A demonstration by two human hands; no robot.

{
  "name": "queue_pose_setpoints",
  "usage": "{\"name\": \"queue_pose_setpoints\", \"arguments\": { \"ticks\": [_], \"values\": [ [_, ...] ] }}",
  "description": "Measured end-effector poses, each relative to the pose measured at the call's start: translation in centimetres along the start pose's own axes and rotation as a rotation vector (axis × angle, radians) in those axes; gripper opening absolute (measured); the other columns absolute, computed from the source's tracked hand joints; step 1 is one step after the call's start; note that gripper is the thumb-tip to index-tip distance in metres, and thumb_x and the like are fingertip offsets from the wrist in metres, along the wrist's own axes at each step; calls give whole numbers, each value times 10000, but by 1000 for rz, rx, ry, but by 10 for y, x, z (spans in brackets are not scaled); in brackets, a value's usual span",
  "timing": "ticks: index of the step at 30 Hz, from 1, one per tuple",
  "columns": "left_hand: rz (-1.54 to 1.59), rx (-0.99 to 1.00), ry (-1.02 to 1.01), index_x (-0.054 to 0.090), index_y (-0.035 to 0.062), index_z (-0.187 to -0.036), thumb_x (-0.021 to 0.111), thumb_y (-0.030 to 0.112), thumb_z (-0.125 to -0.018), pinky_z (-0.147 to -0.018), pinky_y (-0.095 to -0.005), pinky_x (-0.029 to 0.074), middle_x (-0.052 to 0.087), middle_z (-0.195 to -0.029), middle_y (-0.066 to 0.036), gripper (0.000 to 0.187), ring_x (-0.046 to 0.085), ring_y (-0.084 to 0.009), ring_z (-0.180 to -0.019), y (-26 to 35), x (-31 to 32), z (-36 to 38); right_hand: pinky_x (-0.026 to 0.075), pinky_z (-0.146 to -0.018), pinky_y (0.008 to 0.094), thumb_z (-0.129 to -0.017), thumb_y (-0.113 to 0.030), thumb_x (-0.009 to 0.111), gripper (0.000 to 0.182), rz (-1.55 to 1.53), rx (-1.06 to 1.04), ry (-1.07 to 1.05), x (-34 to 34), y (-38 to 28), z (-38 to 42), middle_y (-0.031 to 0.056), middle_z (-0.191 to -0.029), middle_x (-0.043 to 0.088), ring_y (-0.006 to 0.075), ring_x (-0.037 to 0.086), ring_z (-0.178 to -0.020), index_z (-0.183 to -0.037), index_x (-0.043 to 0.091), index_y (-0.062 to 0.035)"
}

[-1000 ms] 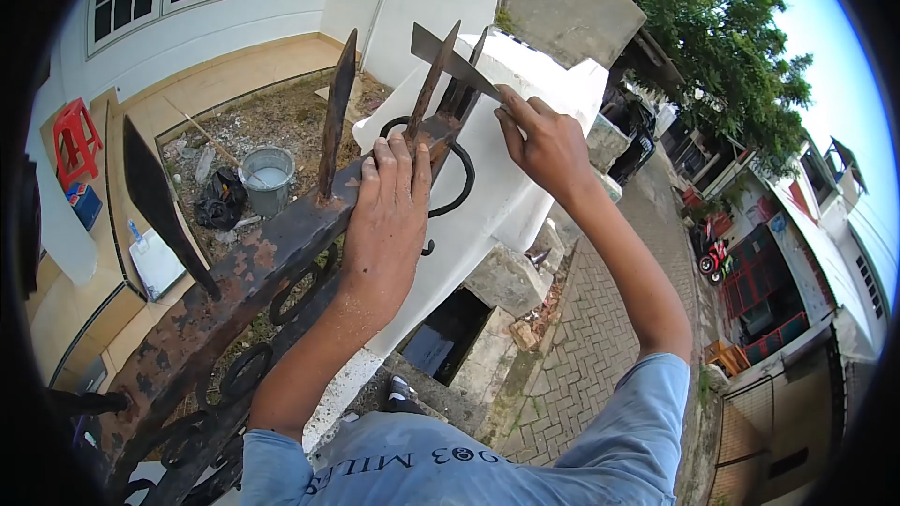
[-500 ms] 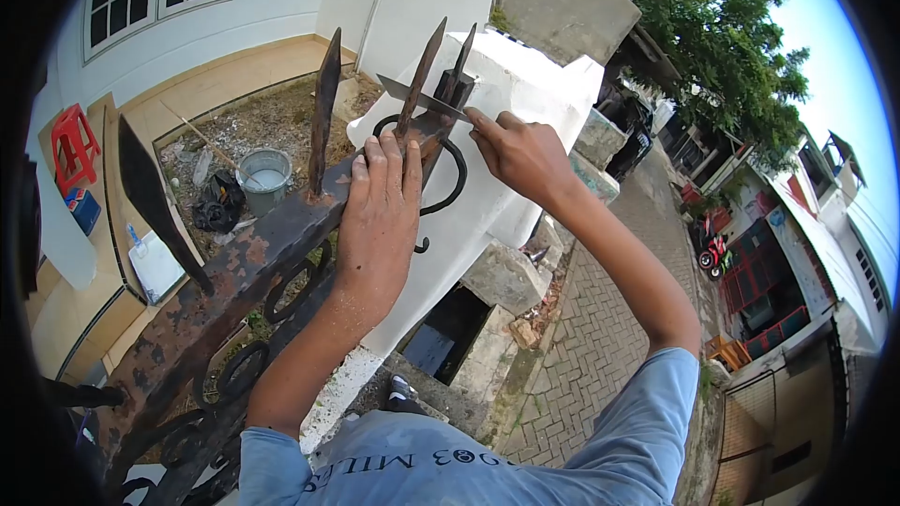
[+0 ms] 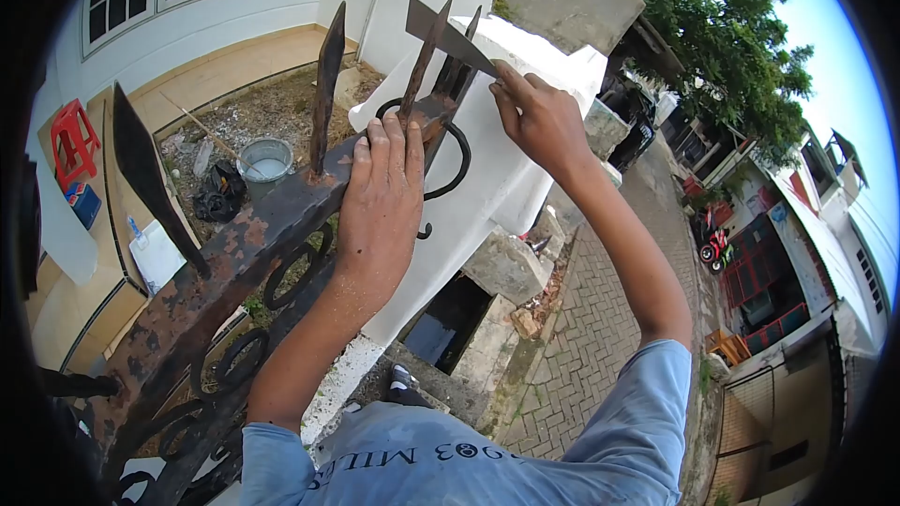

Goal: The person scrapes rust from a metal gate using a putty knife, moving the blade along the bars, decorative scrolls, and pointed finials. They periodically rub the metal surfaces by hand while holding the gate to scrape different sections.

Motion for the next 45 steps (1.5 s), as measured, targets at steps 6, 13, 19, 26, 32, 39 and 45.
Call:
{"name": "queue_pose_setpoints", "arguments": {
  "ticks": [6, 13, 19, 26, 32, 39, 45],
  "values": [
    [-17, 2, 22, 356, -9, -1429, 461, 316, -931, -1088, -396, 236, 459, -1386, -170, 604, 411, -279, -1297, 0, -1, 0, 478, -514, 417, -900, -205, 602, 307, -47, 12, -84, 16, -3, 13, 138, -699, 611, 334, 598, -549, -1191, 610, -110],
    [65, -6, -39, 309, -15, -1451, 531, 264, -884, -1111, -373, 241, 400, -1434, -184, 669, 374, -285, -1328, -1, -1, 0, 487, -529, 417, -898, -203, 605, 315, -80, 22, -93, 15, -4, 6, 142, -710, 624, 331, 606, -558, -1200, 619, -114],
    [102, 3, -41, 305, -22, -1449, 543, 264, -882, -1110, -370, 251, 401, -1432, -185, 678, 373, -289, -1330, 0, 0, 0, 492, -536, 418, -889, -183, 618, 307, -143, 52, 3, 11, 3, 10, 158, -752, 645, 340, 615, -577, -1175, 621, -73],
    [36, -8, 2, 357, 5, -1434, 464, 297, -929, -1098, -397, 223, 447, -1403, -161, 593, 394, -277, -1315, 0, -1, 0, 491, -531, 409, -891, -197, 620, 310, -20, -26, -151, 17, -2, 3, 138, -727, 631, 325, 613, -566, -1186, 614, -99],
    [48, -1, -12, 361, 4, -1431, 458, 292, -932, -1102, -397, 223, 446, -1398, -173, 584, 390, -278, -1318, 0, -2, 0, 478, -481, 402, -906, -236, 601, 290, 31, -107, -94, 14, -8, -8, 106, -697, 609, 309, 593, -516, -1178, 611, -136],
    [90, 4, -14, 354, -2, -1432, 485, 266, -919, -1105, -386, 235, 434, -1408, -184, 593, 393, -282, -1316, 0, -1, 0, 476, -461, 401, -920, -258, 574, 301, 194, -167, -190, 24, -21, -16, 108, -695, 603, 305, 591, -507, -1189, 592, -123],
    [156, -3, -24, 331, -13, -1438, 531, 227, -891, -1112, -368, 253, 403, -1433, -193, 630, 383, -296, -1324, -2, -2, 0, 468, -444, 391, -931, -247, 562, 265, 206, -90, -102, 3, -12, -26, 101, -670, 595, 295, 578, -482, -1172, 576, -137]
  ]
}}
Point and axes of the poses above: each hand's wrist, its own z-axis away from the middle knuckle, its own x-axis out of the palm, y = z × x, the point moved 10 cm from there along -z, towards the middle knuckle
